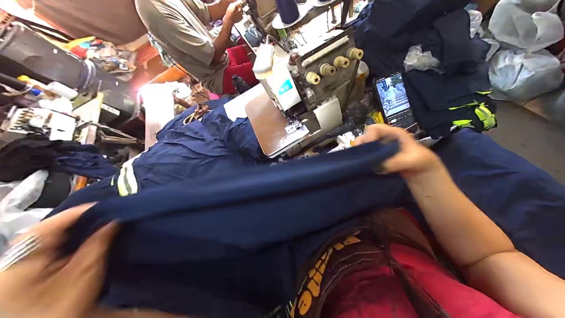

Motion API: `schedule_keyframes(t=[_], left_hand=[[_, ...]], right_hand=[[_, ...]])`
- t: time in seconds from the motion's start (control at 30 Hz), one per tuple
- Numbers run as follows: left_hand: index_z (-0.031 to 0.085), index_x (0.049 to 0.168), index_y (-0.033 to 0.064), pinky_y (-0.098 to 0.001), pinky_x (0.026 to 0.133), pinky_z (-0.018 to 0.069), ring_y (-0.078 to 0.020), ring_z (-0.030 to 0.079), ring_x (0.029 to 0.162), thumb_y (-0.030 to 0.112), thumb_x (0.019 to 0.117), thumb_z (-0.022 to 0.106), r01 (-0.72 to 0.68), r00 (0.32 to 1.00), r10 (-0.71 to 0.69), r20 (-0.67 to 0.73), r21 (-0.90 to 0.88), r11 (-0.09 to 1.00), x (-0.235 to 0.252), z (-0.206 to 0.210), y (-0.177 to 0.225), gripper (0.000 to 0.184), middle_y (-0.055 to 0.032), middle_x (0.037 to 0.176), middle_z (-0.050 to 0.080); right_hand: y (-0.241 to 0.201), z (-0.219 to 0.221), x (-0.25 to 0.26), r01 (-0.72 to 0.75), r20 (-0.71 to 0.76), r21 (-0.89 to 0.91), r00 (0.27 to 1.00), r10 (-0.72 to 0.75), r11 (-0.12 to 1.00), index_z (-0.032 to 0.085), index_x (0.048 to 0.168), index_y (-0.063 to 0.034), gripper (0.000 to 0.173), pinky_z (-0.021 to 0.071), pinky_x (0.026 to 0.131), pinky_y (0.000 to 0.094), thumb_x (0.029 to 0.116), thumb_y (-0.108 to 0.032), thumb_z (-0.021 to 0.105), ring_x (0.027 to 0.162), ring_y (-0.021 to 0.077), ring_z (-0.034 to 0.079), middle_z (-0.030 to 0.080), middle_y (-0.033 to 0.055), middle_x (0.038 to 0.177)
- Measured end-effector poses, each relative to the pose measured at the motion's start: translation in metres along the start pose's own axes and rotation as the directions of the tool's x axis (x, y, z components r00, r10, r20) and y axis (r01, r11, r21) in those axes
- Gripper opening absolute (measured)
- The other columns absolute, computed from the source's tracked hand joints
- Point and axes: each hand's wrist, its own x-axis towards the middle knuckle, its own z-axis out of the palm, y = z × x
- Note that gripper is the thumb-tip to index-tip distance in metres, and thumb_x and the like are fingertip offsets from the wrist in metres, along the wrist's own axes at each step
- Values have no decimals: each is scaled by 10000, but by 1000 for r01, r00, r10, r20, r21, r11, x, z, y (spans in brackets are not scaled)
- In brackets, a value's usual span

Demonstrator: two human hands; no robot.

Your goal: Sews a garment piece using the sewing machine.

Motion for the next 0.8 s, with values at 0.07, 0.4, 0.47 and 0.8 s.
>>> schedule_keyframes(t=[0.07,0.4,0.47,0.8], left_hand=[[634,1245,-73,-578,1045,475,-382,624,1204,149,990,649,-14,995,-15,98,288,958,10,32,-46,339,-273,1251,650],[619,1367,35,-534,1109,405,-244,588,1270,429,878,754,-305,822,392,414,-262,916,50,207,71,642,-98,1322,666],[689,1190,33,-385,882,538,-139,671,974,316,838,804,-253,790,429,438,-404,879,66,218,90,465,-56,1055,724],[707,1043,27,-226,882,578,-50,680,961,-44,753,819,98,904,231,360,-699,708,96,219,105,319,-21,1070,710]], right_hand=[[39,20,13,-205,-90,225,969,229,953,666,1044,-177,252,577,640,225,822,-136,776,761,30,658,701,-39,911],[58,56,41,-125,-118,-193,988,103,973,692,1073,-12,248,584,742,251,848,92,702,812,82,668,711,55,950],[49,55,41,-39,-122,-264,992,6,964,684,1113,-2,305,588,788,258,833,119,687,862,88,671,707,65,1023],[57,54,35,-98,-336,-163,941,38,982,515,1282,-80,514,599,695,250,848,113,711,761,102,683,703,37,939]])
